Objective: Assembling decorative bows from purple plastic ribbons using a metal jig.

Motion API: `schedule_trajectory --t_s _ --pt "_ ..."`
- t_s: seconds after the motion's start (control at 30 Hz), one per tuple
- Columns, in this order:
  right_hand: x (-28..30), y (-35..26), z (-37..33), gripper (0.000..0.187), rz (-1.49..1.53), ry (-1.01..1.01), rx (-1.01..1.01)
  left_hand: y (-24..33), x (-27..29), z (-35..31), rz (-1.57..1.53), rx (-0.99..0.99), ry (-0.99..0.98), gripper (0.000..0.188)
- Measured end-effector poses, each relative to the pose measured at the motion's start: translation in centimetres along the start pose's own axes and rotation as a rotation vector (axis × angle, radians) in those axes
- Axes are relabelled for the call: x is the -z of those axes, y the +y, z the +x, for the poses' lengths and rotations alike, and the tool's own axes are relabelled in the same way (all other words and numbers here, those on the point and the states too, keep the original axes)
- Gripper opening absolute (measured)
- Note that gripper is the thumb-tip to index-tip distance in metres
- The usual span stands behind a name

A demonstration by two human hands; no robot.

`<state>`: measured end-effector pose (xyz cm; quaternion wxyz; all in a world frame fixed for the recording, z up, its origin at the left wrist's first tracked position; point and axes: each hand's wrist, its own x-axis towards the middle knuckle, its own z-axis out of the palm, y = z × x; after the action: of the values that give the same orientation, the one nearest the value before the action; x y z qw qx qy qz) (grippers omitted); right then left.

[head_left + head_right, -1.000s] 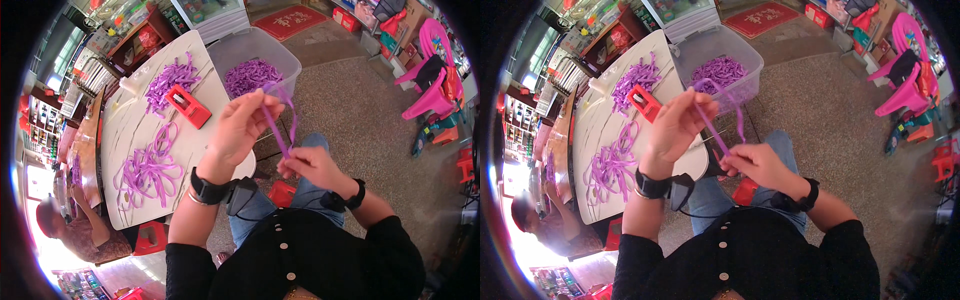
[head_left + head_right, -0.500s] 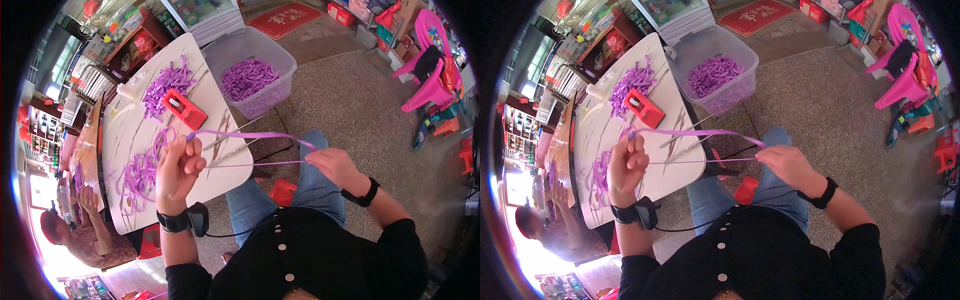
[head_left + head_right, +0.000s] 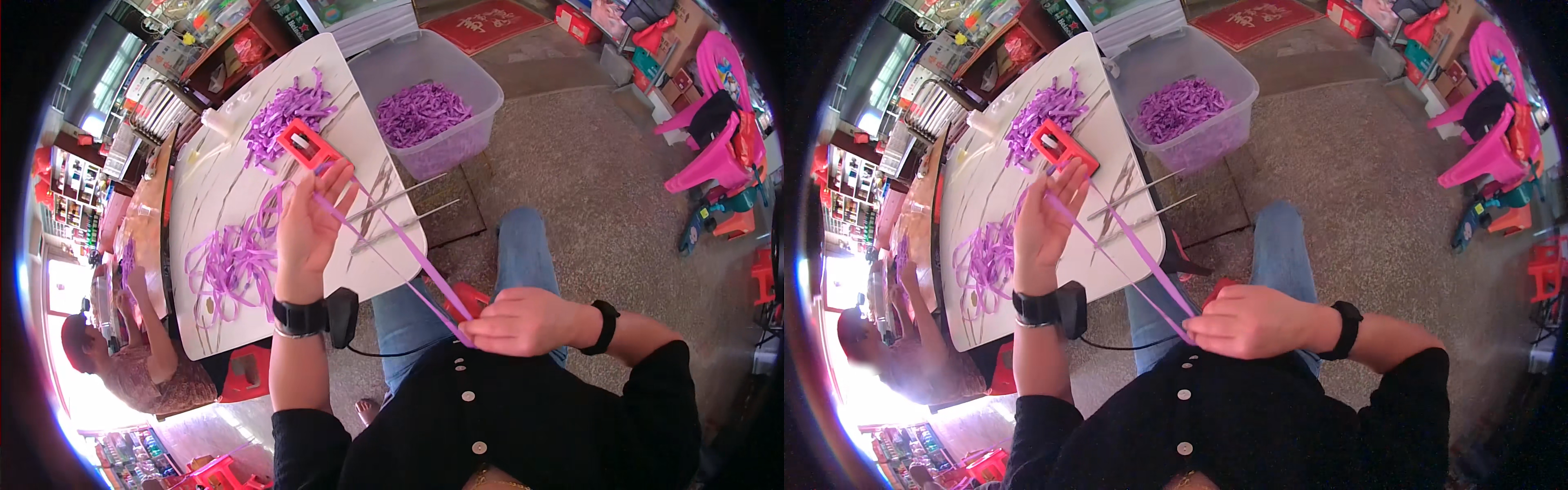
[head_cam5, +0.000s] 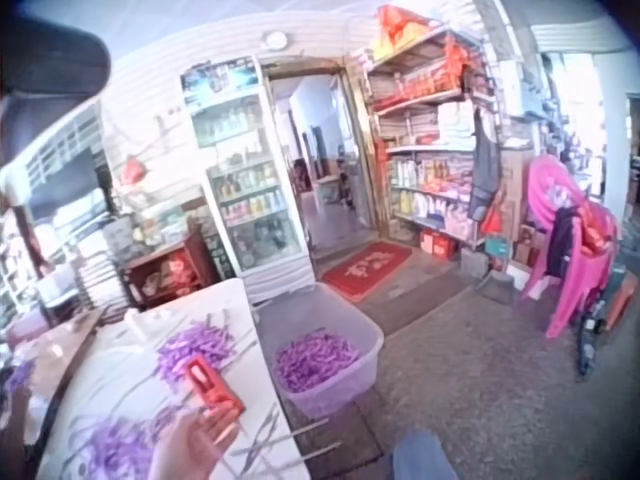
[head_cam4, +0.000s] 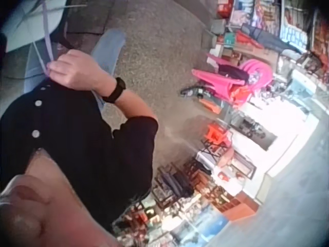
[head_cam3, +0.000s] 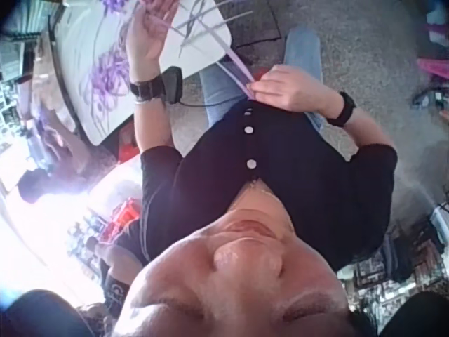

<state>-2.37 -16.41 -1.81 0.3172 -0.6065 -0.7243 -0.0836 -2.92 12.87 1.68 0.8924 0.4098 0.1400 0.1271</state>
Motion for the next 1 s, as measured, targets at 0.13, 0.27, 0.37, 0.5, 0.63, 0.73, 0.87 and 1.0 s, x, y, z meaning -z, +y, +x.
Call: schedule_trajectory --t_s 0.13,0.27,0.37,0.5,0.63,0.73,0.87,1.0 --pt "0.2 0.0 0.0 0.013 0.068 -0.013 -0.001 0.2 0.0 0.2 -0.01 -0.019 -0.05 0.019" --pt "0.5 1.1 -2.9 0.013 -0.088 -0.083 -0.278 1.5 0.8 -0.8 -0.122 0.034 -0.083 0.022" --pt "1.4 2.0 -4.3 0.012 -0.262 -0.057 -0.456 1.6 1.9 -2.6 0.026 0.066 -0.134 0.024" --pt "2.5 3.5 -4.6 0.015 -0.304 0.085 -0.624 1.4 1.6 -5.2 0.231 0.182 -0.177 0.026" --pt "3.1 4.2 -4.0 0.02 -0.275 0.135 -0.75 0.8 1.9 -6.3 0.361 0.268 -0.352 0.02" --pt "2.9 4.9 -3.4 0.025 -0.239 0.239 -0.832 0.1 0.3 -7.1 0.514 0.274 -0.366 0.021" --pt "2.0 5.9 -2.5 0.036 -0.08 0.386 -0.967 -0.1 -0.9 -7.7 0.701 0.376 -0.472 0.017" --pt "1.1 6.6 -1.9 0.056 0.069 0.575 -1.001 -0.2 -3.2 -7.7 0.992 0.313 -0.516 0.011"
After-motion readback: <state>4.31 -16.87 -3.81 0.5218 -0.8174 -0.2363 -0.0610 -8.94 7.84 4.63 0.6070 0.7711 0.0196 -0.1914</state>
